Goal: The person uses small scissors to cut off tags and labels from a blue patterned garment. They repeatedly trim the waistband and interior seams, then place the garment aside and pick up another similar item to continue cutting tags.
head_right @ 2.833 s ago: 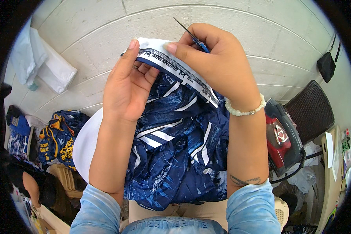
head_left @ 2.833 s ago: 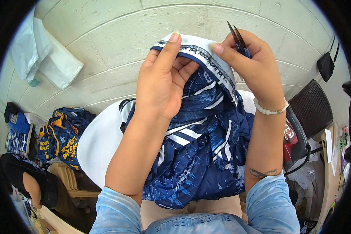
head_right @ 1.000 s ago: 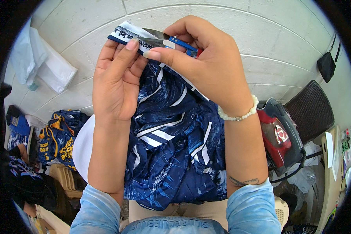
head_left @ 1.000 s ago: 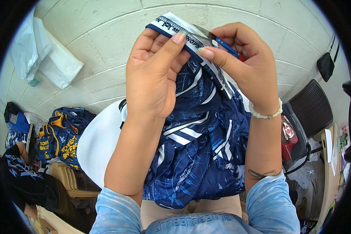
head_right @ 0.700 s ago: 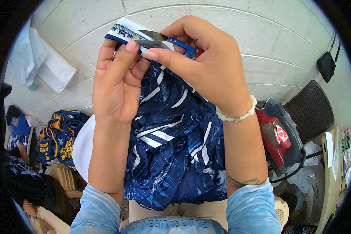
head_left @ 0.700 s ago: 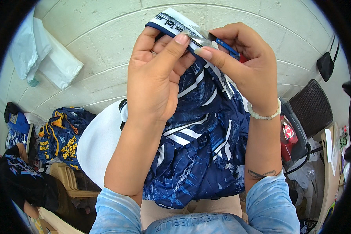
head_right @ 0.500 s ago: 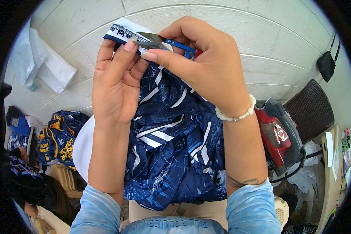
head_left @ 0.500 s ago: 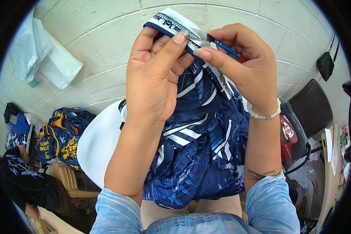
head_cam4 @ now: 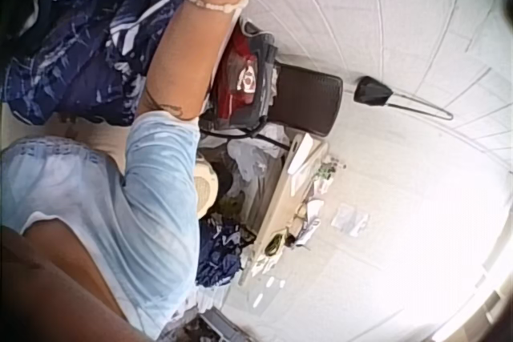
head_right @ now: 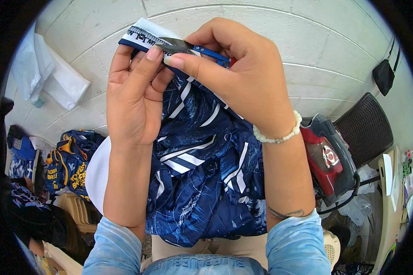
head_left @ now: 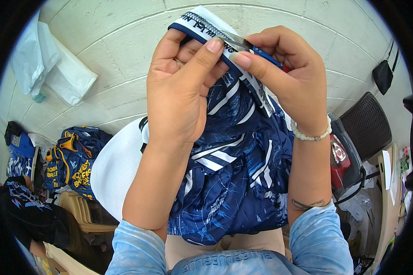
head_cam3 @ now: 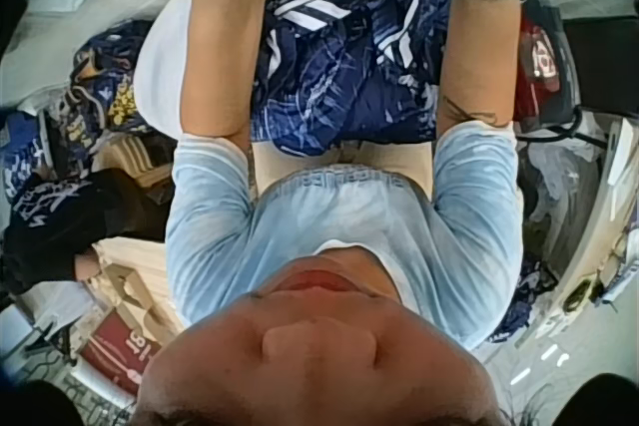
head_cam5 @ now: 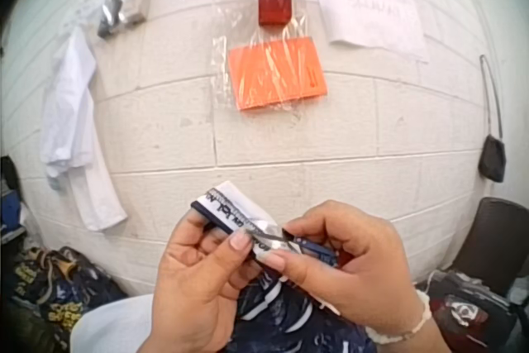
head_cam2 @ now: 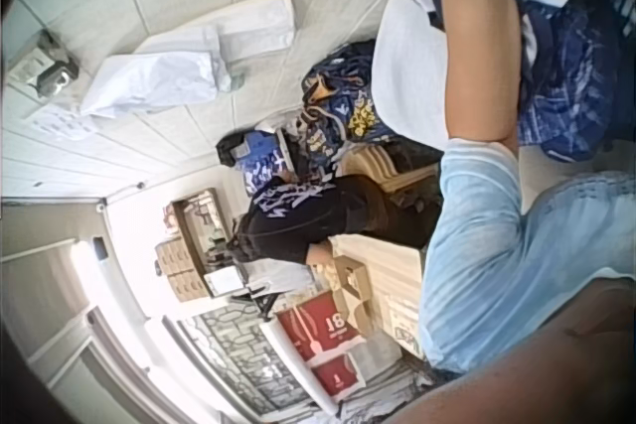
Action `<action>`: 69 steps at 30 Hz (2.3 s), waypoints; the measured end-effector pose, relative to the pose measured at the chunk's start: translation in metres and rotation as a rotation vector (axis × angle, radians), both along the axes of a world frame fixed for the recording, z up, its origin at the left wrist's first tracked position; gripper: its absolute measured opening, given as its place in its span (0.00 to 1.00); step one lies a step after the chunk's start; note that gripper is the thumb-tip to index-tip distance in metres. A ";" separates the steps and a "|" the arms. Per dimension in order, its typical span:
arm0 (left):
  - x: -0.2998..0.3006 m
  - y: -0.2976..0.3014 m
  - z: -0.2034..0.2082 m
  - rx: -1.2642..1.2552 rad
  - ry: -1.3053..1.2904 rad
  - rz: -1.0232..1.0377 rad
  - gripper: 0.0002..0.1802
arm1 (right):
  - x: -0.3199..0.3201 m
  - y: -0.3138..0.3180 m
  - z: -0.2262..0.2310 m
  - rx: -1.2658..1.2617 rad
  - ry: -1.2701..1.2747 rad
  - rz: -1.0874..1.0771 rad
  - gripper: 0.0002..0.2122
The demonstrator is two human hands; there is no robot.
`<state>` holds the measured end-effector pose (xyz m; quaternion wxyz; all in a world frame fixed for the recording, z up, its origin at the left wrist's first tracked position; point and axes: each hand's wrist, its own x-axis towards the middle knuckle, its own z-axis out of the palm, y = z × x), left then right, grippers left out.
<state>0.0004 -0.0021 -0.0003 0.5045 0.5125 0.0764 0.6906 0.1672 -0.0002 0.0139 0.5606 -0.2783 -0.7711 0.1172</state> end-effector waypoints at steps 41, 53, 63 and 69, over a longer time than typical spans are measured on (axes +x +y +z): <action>-0.002 0.000 0.004 -0.040 0.013 0.017 0.11 | -0.001 0.001 -0.002 -0.057 0.067 0.042 0.11; 0.001 -0.003 0.001 0.015 0.087 0.048 0.16 | 0.004 -0.001 0.000 0.001 -0.004 -0.011 0.10; 0.001 -0.004 0.001 0.034 0.078 0.042 0.16 | 0.004 -0.001 0.000 -0.014 0.010 -0.002 0.08; 0.004 -0.005 0.001 -0.005 0.051 0.073 0.12 | 0.001 -0.003 0.001 -0.018 0.015 -0.037 0.06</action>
